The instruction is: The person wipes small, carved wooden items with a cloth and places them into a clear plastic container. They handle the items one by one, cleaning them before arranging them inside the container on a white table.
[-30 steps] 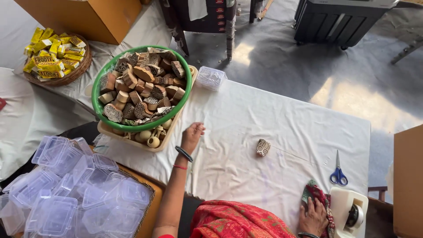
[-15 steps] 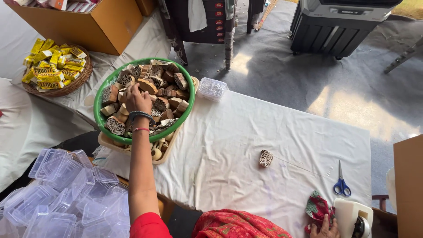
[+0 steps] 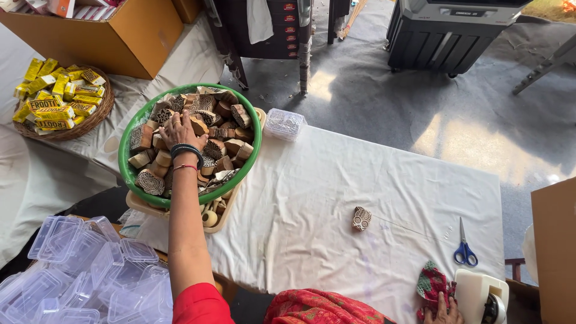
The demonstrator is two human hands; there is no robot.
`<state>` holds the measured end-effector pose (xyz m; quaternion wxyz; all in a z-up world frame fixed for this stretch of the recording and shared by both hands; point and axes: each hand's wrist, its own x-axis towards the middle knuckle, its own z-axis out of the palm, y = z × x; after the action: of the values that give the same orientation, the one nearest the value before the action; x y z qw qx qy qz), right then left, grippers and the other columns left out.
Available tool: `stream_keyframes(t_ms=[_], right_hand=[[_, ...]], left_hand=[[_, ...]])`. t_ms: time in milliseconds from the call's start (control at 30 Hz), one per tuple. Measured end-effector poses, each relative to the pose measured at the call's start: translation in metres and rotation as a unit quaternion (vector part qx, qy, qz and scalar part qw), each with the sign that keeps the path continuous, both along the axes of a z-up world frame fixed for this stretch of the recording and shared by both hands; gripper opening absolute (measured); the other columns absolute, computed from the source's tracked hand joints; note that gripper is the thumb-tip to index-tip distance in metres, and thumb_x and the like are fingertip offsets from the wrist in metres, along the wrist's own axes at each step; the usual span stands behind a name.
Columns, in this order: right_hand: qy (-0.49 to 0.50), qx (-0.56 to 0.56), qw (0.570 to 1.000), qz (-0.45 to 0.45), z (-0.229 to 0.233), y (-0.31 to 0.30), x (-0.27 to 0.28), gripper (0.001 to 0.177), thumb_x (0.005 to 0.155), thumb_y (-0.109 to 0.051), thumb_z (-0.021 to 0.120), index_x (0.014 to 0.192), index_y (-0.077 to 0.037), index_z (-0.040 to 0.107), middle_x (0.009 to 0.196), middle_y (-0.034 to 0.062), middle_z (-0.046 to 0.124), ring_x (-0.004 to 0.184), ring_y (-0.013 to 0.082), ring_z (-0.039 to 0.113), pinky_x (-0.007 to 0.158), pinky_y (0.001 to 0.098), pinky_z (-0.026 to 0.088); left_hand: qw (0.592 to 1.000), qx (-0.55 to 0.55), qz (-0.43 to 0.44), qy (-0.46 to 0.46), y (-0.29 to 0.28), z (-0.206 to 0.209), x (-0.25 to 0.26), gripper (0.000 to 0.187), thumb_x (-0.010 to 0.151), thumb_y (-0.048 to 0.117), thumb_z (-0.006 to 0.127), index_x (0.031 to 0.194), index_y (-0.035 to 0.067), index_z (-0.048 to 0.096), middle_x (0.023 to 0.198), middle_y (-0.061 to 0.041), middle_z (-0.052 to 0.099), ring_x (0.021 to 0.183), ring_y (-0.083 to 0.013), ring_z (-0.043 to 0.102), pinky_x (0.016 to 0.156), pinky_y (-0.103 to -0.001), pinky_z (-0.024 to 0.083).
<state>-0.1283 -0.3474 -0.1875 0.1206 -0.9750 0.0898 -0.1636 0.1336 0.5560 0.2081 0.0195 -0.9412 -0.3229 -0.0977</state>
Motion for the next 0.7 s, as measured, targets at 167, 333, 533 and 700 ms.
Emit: stream_keyframes(t_ms=[167,333,533,700], right_hand=[[-0.025,-0.031,0.999,0.029,-0.012,-0.011,0.006,0.083,0.061,-0.033,0.075,0.143,-0.023,0.066,0.139,0.0199,0.062,0.118,0.0416,0.058,0.116,0.0510,0.045],[-0.072,-0.045,0.991,0.101,-0.021,-0.025,0.014,0.072,0.065,-0.034,0.070,0.135,-0.017,0.068,0.127,0.0202,0.069,0.111,0.0440,0.062,0.107,0.0532,0.049],[-0.103,-0.078,0.980,0.148,-0.020,-0.018,0.021,0.049,0.068,-0.033,0.072,0.115,-0.016,0.069,0.124,0.0225,0.070,0.109,0.0492,0.062,0.106,0.0588,0.051],[-0.082,-0.051,0.990,0.098,-0.014,-0.009,0.030,0.060,0.069,-0.034,0.073,0.127,-0.021,0.069,0.129,0.0223,0.066,0.112,0.0451,0.060,0.111,0.0548,0.049]], left_hand=[[0.999,-0.010,-0.021,-0.039,-0.004,0.014,-0.017,0.103,0.071,0.048,0.089,0.157,0.022,0.038,0.160,-0.008,0.038,0.149,-0.0278,0.030,0.121,-0.062,0.015],[0.985,-0.052,-0.034,-0.162,0.007,0.013,-0.042,0.070,0.086,0.028,0.080,0.148,0.013,0.052,0.153,-0.013,0.047,0.143,-0.0312,0.041,0.116,-0.058,0.030],[0.967,-0.065,-0.064,-0.238,0.015,0.005,-0.079,0.036,0.094,0.011,0.071,0.129,0.003,0.068,0.136,-0.018,0.062,0.127,-0.0367,0.057,0.109,-0.045,0.046],[0.972,-0.028,-0.025,-0.233,-0.017,0.022,-0.085,0.025,0.091,0.016,0.077,0.113,0.006,0.073,0.122,-0.014,0.065,0.116,-0.0345,0.059,0.101,-0.046,0.050]])
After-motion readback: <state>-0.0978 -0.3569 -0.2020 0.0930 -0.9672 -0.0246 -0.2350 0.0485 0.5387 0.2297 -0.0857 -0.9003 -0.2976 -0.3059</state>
